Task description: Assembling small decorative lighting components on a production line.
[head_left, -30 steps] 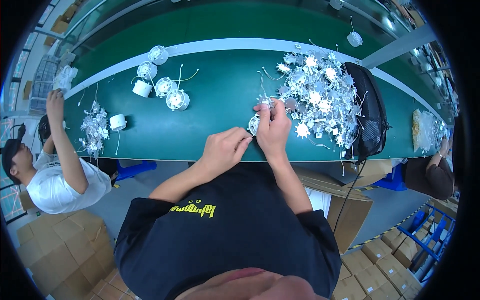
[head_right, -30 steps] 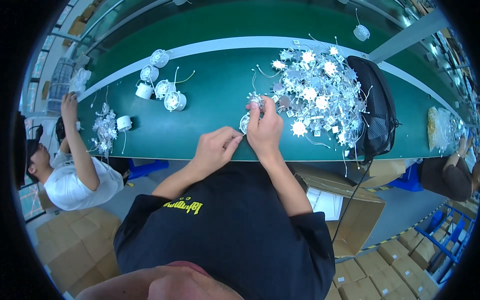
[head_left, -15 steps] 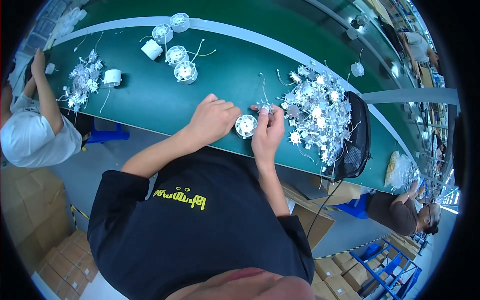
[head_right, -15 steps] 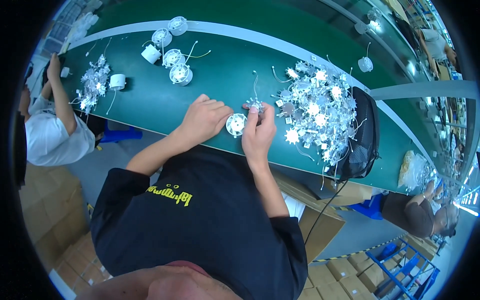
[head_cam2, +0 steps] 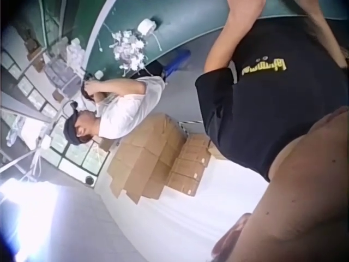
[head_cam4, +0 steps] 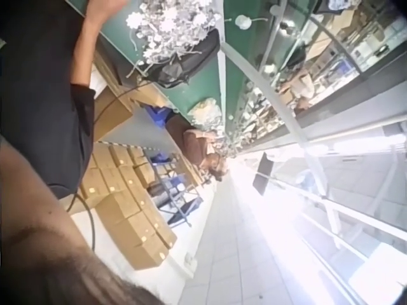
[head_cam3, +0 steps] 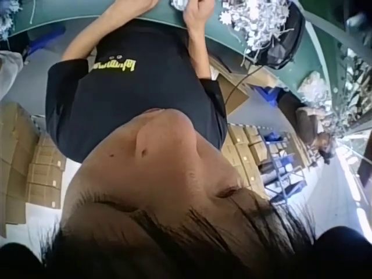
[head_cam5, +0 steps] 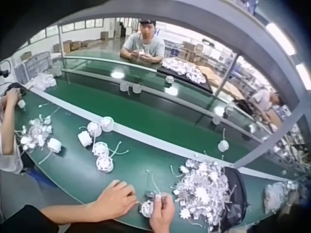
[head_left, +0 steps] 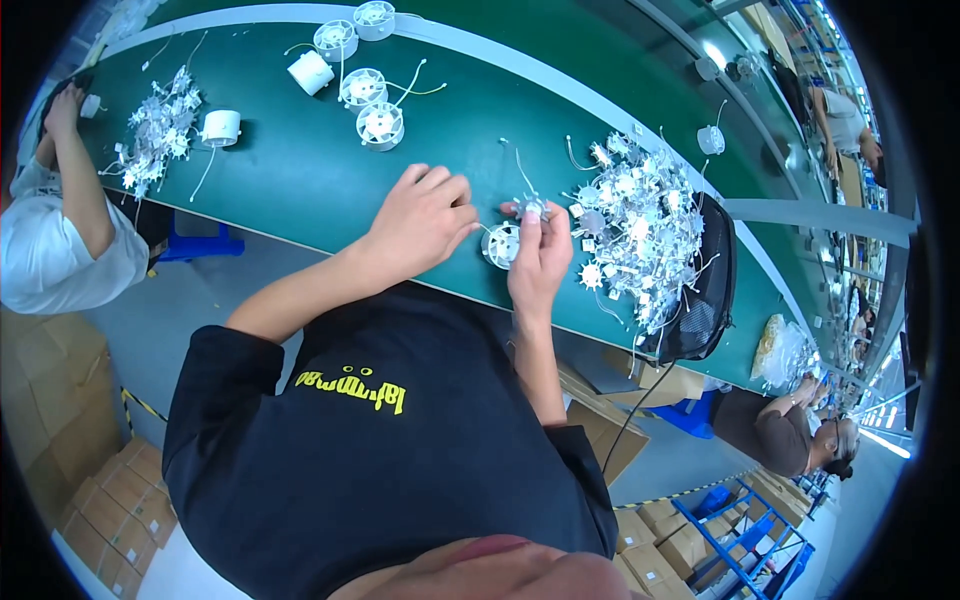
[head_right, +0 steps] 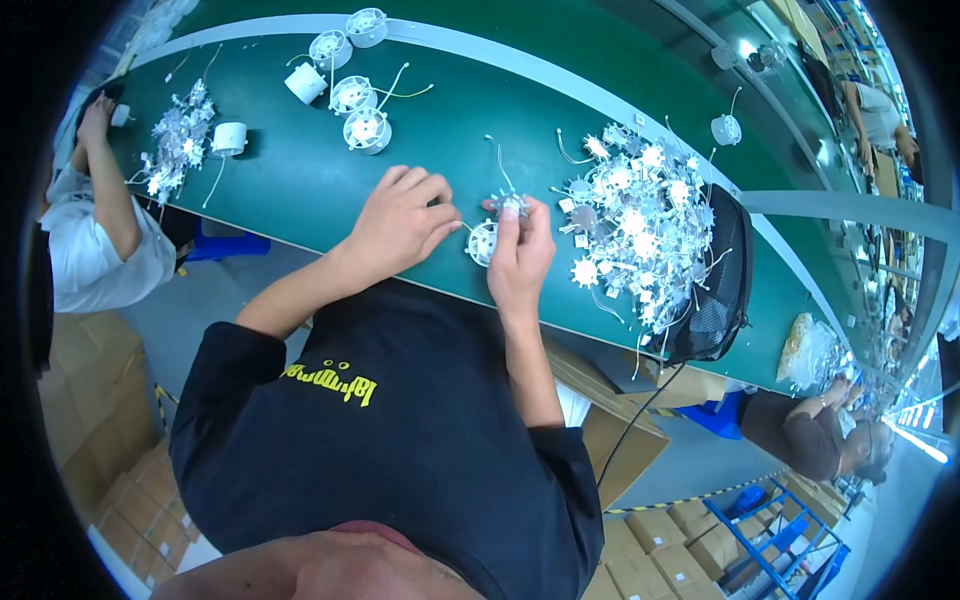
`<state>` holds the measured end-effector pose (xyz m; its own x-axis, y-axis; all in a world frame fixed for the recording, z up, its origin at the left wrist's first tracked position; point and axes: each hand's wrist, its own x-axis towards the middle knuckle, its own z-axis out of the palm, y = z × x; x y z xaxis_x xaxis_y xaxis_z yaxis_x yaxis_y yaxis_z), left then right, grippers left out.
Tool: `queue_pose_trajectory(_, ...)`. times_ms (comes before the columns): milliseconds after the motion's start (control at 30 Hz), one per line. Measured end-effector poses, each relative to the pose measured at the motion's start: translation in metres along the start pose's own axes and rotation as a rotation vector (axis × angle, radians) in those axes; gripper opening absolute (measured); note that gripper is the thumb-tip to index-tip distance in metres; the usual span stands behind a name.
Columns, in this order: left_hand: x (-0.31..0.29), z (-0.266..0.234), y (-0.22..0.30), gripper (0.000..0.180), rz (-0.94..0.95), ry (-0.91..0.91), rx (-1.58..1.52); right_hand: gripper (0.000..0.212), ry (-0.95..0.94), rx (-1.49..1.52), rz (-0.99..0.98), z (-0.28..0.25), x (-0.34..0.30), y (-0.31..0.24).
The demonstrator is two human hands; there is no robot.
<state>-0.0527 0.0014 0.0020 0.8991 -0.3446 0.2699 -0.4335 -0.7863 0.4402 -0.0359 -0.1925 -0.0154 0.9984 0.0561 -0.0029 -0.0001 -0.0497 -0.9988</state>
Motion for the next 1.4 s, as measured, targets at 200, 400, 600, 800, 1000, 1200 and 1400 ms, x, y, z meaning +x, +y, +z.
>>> queue_pose_trajectory(200,0.007,-0.008,0.009,0.029,0.089,0.196,-0.169,0.018,0.024,-0.012,-0.124,-0.032,-0.017,-0.019)
queue_pose_trajectory(400,0.012,0.014,-0.006,0.021,0.108,0.101,-0.243,0.012,-0.237,-0.308,-0.164,-0.033,-0.018,-0.014)
queue_pose_trajectory(600,0.009,0.016,-0.01,0.01,0.145,0.092,-0.231,0.013,-0.286,-0.262,0.014,-0.039,-0.011,-0.021)
queue_pose_trajectory(800,0.009,0.016,-0.011,0.009,0.173,0.082,-0.27,0.01,-0.468,-0.316,0.086,-0.048,0.007,-0.042)
queue_pose_trajectory(1000,0.008,0.025,-0.004,0.01,0.109,0.148,-0.221,0.01,-0.517,-0.43,0.093,-0.041,0.011,-0.047)
queue_pose_trajectory(1200,0.005,0.033,0.006,0.011,0.035,0.179,-0.083,0.021,-0.261,-0.33,-0.002,-0.027,-0.017,-0.023)
queue_pose_trajectory(1400,0.006,0.03,0.011,0.016,0.006,0.134,-0.012,0.027,-0.151,-0.224,-0.043,-0.025,-0.015,-0.015)
